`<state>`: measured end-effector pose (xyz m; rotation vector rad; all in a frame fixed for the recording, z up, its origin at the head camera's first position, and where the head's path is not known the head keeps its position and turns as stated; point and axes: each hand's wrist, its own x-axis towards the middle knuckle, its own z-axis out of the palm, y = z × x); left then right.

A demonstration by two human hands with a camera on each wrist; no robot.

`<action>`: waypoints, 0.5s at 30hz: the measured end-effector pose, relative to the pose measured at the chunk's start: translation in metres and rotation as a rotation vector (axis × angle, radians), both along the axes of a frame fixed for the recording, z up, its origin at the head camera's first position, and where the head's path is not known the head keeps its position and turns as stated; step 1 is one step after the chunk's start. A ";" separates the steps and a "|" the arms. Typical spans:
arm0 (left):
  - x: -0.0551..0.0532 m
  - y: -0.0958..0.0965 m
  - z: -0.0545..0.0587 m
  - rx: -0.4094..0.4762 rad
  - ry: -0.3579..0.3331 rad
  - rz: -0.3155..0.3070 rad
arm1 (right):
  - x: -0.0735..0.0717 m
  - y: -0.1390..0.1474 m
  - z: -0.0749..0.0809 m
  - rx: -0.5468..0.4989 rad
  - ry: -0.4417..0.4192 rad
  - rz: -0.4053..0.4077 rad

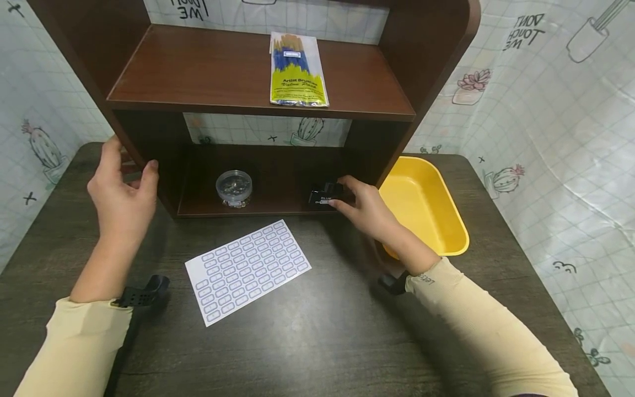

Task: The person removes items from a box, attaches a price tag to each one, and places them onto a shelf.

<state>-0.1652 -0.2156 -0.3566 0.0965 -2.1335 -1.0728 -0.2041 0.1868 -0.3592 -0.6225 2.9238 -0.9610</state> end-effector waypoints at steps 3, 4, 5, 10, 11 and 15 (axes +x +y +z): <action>0.000 0.000 0.000 -0.004 -0.003 0.003 | -0.006 0.001 -0.001 0.018 -0.014 0.001; 0.001 0.000 0.000 -0.003 -0.005 0.004 | -0.008 0.001 -0.002 0.024 -0.017 0.004; 0.001 0.000 0.000 -0.005 -0.007 0.005 | -0.009 0.001 -0.003 0.029 -0.020 0.008; 0.001 -0.001 0.000 -0.001 -0.006 0.002 | -0.015 0.000 -0.007 0.043 -0.029 0.025; 0.001 -0.001 -0.001 -0.002 -0.004 0.001 | -0.016 -0.001 -0.007 0.043 -0.031 0.027; 0.000 -0.001 0.000 -0.006 -0.001 -0.003 | -0.019 -0.002 -0.009 0.041 -0.038 0.034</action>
